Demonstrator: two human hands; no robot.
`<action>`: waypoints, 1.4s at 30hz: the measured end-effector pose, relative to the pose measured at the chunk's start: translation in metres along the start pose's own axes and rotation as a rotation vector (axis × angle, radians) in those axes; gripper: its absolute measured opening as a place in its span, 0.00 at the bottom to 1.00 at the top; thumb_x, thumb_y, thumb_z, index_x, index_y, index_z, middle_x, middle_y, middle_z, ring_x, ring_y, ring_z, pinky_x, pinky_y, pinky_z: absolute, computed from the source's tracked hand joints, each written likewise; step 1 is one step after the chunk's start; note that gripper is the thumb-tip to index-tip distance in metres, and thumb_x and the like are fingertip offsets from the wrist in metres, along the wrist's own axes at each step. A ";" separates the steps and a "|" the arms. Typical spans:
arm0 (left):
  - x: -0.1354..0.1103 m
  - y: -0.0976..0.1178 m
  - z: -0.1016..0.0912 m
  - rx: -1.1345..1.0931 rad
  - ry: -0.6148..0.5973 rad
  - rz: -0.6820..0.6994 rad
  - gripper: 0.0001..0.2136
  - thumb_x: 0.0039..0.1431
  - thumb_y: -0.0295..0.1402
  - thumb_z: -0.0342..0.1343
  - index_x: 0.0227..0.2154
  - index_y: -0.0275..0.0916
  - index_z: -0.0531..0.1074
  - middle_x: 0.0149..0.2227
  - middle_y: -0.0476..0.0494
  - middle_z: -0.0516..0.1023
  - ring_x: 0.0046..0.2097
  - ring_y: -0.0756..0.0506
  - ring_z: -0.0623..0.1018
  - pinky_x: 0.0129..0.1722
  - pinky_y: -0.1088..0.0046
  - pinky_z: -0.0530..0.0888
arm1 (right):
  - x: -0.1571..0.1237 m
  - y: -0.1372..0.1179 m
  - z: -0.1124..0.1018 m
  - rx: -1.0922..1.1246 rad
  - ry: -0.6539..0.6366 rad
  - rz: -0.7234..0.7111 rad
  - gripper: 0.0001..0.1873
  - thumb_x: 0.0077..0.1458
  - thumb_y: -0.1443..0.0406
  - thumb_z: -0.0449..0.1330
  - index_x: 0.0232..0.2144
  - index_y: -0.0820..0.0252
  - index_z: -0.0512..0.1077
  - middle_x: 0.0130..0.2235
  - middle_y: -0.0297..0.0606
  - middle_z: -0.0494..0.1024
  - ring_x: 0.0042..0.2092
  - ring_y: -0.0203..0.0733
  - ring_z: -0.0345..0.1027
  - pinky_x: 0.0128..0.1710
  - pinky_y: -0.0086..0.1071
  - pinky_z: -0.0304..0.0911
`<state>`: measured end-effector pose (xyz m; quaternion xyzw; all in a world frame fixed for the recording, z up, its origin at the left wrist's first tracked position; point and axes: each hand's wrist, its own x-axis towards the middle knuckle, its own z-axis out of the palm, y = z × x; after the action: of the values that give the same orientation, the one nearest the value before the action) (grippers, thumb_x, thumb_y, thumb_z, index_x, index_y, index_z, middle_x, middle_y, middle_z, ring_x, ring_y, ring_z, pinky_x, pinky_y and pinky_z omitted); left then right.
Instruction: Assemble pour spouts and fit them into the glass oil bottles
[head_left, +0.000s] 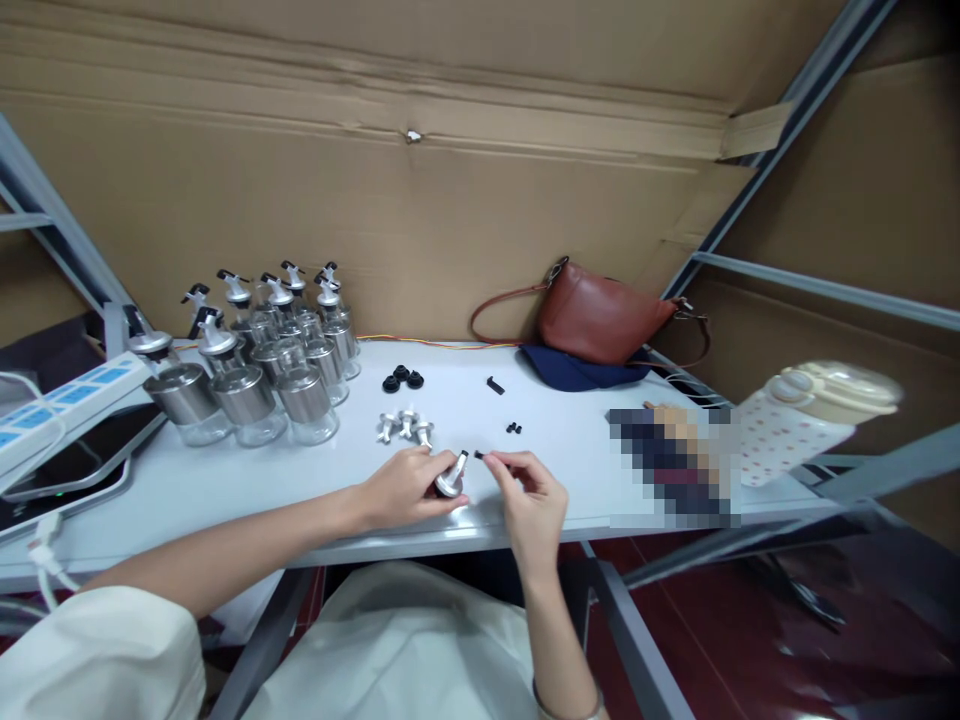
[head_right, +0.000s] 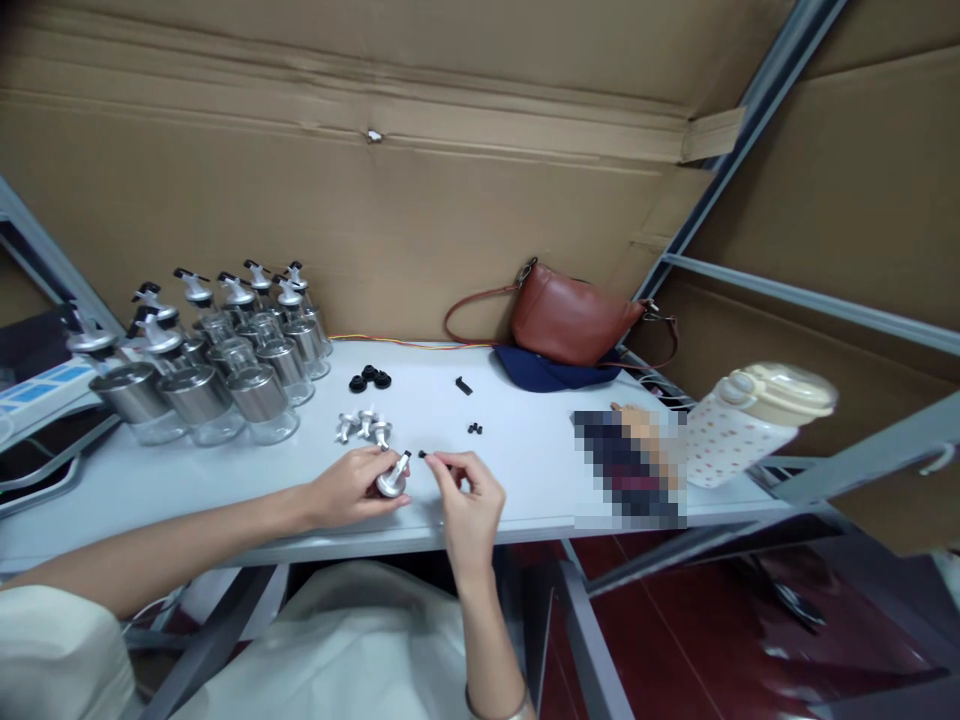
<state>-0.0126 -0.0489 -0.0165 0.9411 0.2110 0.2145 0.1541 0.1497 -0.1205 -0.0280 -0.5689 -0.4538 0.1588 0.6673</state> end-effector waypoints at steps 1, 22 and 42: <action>0.000 0.001 -0.001 -0.015 -0.007 -0.009 0.14 0.61 0.45 0.49 0.33 0.38 0.66 0.28 0.45 0.74 0.31 0.46 0.73 0.33 0.72 0.68 | 0.009 0.001 -0.008 -0.052 0.017 -0.028 0.11 0.48 0.58 0.64 0.24 0.61 0.75 0.25 0.36 0.77 0.27 0.38 0.67 0.29 0.31 0.62; 0.000 0.001 -0.001 -0.004 -0.050 -0.038 0.12 0.60 0.43 0.50 0.32 0.39 0.65 0.29 0.44 0.76 0.32 0.44 0.75 0.35 0.71 0.69 | 0.147 0.057 -0.035 -1.117 -0.577 -0.178 0.13 0.58 0.72 0.52 0.35 0.67 0.77 0.39 0.49 0.78 0.40 0.44 0.72 0.41 0.29 0.58; -0.001 -0.004 0.004 -0.030 0.069 0.084 0.12 0.60 0.44 0.49 0.30 0.39 0.63 0.25 0.45 0.76 0.27 0.46 0.74 0.33 0.71 0.70 | 0.160 0.063 -0.007 -1.075 -0.589 -0.208 0.16 0.57 0.75 0.50 0.41 0.69 0.77 0.44 0.52 0.76 0.47 0.46 0.69 0.50 0.31 0.58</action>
<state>-0.0134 -0.0464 -0.0216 0.9388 0.1732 0.2562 0.1517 0.2606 0.0106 -0.0167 -0.7105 -0.6882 -0.0075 0.1463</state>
